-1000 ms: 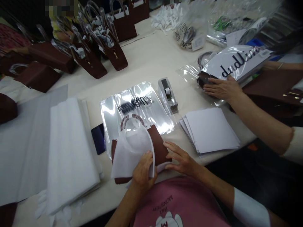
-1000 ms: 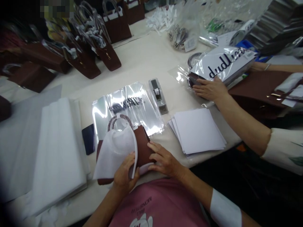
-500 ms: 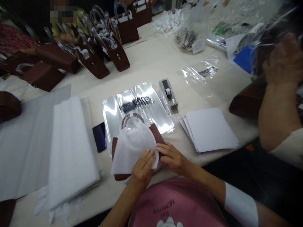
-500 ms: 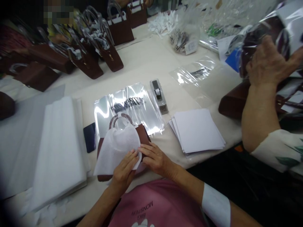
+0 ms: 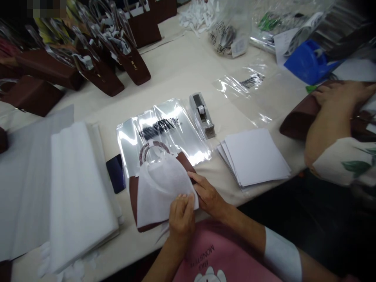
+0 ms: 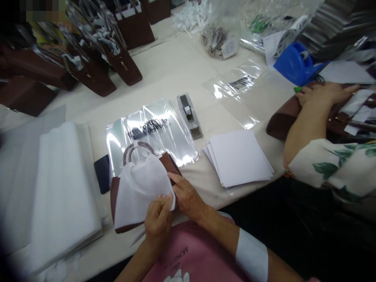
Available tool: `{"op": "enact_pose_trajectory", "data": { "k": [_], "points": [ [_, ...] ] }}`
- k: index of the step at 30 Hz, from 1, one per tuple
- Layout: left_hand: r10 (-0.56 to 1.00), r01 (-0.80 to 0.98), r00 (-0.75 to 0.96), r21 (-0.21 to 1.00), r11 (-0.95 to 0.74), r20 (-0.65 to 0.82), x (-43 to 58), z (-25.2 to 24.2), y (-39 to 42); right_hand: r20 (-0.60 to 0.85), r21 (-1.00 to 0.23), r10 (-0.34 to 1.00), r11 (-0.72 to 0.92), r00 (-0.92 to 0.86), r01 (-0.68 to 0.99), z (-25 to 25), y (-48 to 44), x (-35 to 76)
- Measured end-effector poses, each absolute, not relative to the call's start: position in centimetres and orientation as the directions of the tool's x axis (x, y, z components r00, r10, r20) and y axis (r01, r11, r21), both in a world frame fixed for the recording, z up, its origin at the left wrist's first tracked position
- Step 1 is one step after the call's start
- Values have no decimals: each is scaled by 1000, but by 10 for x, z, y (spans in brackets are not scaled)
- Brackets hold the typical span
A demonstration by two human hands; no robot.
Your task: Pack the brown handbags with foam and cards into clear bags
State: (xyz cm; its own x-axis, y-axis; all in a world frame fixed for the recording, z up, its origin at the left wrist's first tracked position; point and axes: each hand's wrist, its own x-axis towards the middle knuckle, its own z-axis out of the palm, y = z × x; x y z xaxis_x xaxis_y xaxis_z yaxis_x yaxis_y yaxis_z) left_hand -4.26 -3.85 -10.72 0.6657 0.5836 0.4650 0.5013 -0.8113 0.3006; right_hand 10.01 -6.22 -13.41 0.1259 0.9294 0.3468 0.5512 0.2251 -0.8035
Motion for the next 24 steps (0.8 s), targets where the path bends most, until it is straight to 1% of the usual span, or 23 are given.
{"op": "enact_pose_trajectory", "data": {
  "k": [3,7,10,12,14,19,21,24],
  "points": [
    [533,461,690,270,-845,490,-49,-128,-41,312,-821,947,227,80,523,-132,-57,109],
    [524,471,697,238,-849,490,-55,-135,-41,227,-868,973,222,-41,444,-128,-57,132],
    [532,459,678,273,-845,507,-56,-135,-40,160,-907,983,183,-91,379,-130,-65,142],
    [526,433,677,299,-850,515,-56,-133,-39,140,-923,986,163,-90,350,-134,-70,140],
    [520,417,684,311,-854,511,-55,-129,-39,137,-930,989,145,-50,338,-137,-73,134],
    [574,438,636,371,-819,515,-49,-114,-43,119,-938,975,48,188,342,-140,-76,117],
    [606,471,604,381,-796,518,-46,-112,-46,92,-950,959,4,268,312,-139,-77,113],
    [622,491,596,383,-783,508,-42,-116,-48,45,-976,925,-40,376,216,-141,-77,106]
  ]
}}
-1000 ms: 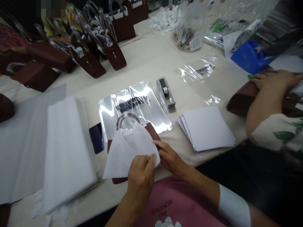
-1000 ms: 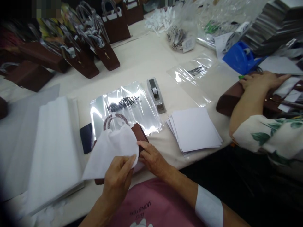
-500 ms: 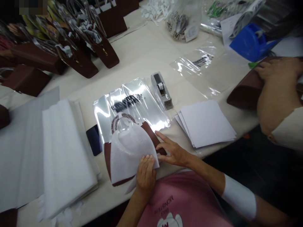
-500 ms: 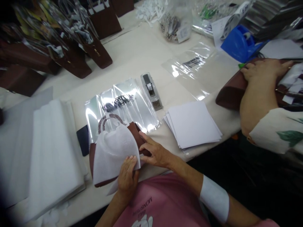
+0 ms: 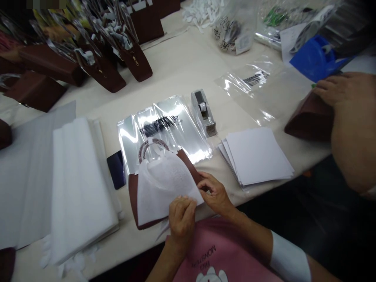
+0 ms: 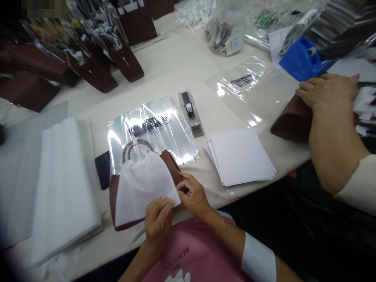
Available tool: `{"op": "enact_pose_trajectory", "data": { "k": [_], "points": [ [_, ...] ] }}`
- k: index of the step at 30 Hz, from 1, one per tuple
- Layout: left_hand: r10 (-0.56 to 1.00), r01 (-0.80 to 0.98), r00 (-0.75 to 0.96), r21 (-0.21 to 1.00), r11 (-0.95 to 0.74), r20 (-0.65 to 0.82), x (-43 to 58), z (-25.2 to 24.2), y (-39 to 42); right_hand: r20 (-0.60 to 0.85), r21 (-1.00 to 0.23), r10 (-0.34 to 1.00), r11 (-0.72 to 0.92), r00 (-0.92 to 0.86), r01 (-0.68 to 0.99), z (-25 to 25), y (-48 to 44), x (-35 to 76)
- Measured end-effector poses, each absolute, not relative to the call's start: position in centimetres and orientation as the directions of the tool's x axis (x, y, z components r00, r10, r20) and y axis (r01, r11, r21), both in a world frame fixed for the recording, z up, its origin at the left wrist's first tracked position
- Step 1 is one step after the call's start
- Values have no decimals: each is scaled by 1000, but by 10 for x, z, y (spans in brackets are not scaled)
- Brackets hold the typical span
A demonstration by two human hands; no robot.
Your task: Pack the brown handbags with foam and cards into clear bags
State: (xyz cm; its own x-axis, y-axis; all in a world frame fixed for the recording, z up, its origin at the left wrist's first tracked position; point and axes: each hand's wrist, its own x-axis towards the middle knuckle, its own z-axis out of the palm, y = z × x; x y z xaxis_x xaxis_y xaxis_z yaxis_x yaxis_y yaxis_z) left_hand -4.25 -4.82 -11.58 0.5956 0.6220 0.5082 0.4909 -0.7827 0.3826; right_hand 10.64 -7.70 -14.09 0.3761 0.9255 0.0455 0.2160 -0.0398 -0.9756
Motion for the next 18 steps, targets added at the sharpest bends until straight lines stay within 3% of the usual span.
{"op": "enact_pose_trajectory", "data": {
  "k": [8,15,18],
  "points": [
    [588,501,662,308,-808,466,-48,-139,-51,-162,-977,872,-75,462,-201,-157,-73,94],
    [536,473,755,252,-844,377,-64,-141,-55,-267,-941,862,-137,432,-309,-147,-67,107],
    [560,492,723,266,-829,405,-64,-140,-54,-245,-968,782,-168,573,-185,-130,-49,139]
  ]
}}
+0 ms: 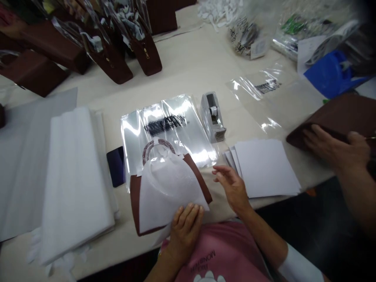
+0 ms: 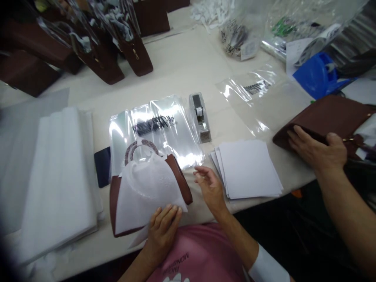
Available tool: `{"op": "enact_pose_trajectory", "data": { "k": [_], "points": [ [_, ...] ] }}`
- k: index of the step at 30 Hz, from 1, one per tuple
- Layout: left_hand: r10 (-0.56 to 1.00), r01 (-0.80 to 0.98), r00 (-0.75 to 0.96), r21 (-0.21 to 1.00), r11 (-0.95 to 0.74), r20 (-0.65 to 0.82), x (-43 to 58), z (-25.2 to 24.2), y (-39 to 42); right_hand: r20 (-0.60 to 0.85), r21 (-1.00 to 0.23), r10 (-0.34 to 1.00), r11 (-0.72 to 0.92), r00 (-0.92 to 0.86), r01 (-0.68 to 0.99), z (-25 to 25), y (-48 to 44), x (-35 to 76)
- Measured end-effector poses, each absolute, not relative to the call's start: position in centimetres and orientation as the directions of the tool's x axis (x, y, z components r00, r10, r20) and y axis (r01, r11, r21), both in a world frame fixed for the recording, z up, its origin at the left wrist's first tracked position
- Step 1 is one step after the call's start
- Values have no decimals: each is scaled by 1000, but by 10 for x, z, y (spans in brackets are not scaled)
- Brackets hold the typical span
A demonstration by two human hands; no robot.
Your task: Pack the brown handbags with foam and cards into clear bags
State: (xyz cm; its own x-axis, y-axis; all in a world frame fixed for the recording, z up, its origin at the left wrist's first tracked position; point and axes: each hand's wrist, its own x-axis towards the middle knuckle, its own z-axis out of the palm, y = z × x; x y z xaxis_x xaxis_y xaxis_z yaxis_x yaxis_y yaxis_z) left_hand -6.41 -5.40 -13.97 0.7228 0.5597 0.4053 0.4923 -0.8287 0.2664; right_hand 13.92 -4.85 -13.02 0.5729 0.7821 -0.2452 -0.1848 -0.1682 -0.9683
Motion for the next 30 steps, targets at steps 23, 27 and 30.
{"op": "enact_pose_trajectory", "data": {
  "k": [23,27,30],
  "points": [
    [582,478,569,343,-809,581,-67,-150,-50,-673,-715,601,-677,430,-173,-84,83,269],
    [587,464,558,366,-807,587,-66,-148,-49,-641,-735,573,-650,511,-194,-111,59,253],
    [587,446,590,382,-809,554,-67,-145,-49,-604,-752,543,-630,583,-193,-131,64,244]
  ]
}}
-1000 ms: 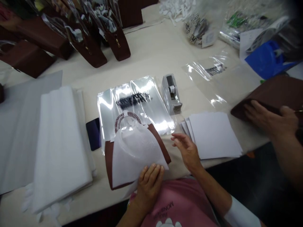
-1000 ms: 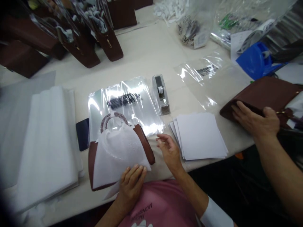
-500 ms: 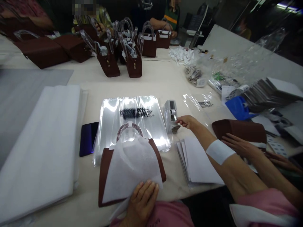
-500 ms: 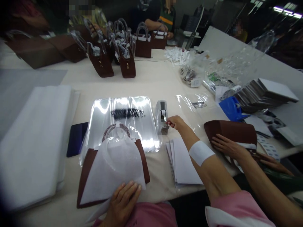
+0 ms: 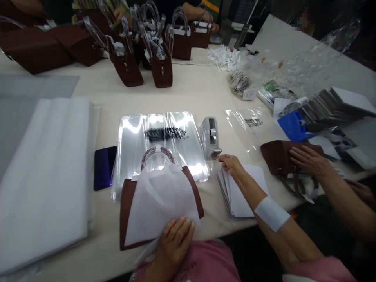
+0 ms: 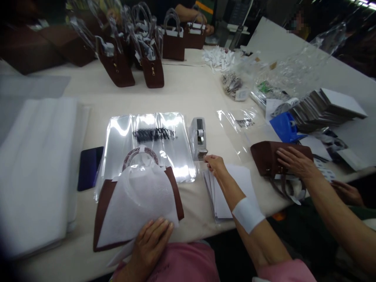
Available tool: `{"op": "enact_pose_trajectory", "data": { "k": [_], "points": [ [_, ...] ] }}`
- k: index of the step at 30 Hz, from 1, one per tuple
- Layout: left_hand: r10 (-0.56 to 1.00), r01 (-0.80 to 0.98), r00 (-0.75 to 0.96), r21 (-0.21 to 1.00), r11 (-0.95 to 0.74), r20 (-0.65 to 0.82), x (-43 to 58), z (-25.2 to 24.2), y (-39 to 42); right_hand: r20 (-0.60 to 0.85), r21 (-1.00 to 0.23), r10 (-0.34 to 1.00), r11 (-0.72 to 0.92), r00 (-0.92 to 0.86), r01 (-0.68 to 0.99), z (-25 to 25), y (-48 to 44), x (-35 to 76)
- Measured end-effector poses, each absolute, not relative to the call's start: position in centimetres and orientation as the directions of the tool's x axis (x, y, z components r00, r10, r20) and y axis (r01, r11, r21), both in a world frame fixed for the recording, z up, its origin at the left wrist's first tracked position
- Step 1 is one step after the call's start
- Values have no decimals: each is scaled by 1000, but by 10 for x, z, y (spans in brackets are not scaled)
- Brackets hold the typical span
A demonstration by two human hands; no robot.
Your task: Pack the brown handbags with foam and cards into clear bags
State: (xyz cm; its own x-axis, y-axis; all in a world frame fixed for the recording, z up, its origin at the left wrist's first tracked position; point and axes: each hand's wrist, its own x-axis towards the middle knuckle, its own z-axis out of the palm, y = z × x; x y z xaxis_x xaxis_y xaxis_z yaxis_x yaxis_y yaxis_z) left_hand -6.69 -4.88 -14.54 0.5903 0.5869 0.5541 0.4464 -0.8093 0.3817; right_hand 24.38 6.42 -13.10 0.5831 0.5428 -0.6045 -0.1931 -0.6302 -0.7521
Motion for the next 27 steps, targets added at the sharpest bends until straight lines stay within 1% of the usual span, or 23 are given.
{"op": "enact_pose_trajectory", "data": {
  "k": [2,4,7,9,10,11,13,15,18,23,27],
  "points": [
    [580,446,631,370,-815,516,-68,-144,-49,-576,-768,529,-611,623,-192,-134,70,239],
    [571,447,648,355,-821,504,-69,-144,-49,-538,-797,539,-575,648,-184,-127,68,233],
    [537,422,659,331,-844,527,-71,-144,-48,-476,-852,616,-500,628,-156,-98,43,214],
    [516,406,674,318,-857,529,-72,-144,-48,-474,-867,707,-481,525,-134,-75,13,191],
    [510,403,682,313,-860,524,-72,-144,-47,-485,-867,764,-483,425,-122,-66,-4,178],
    [507,402,685,309,-862,523,-73,-144,-47,-517,-852,787,-510,335,-117,-59,-21,164],
    [504,404,686,301,-864,526,-74,-144,-47,-585,-811,781,-570,220,-130,-52,-50,136],
    [494,400,681,290,-869,541,-75,-144,-48,-625,-781,761,-611,177,-132,-56,-71,113],
    [485,396,676,282,-874,555,-76,-145,-48,-621,-783,763,-613,181,-103,-69,-87,92],
    [481,382,684,292,-877,548,-78,-147,-48,-594,-798,757,-598,272,-79,-91,-92,79],
    [463,345,732,314,-885,500,-77,-146,-48,-581,-791,733,-612,353,-30,-99,-89,74]
  ]
}}
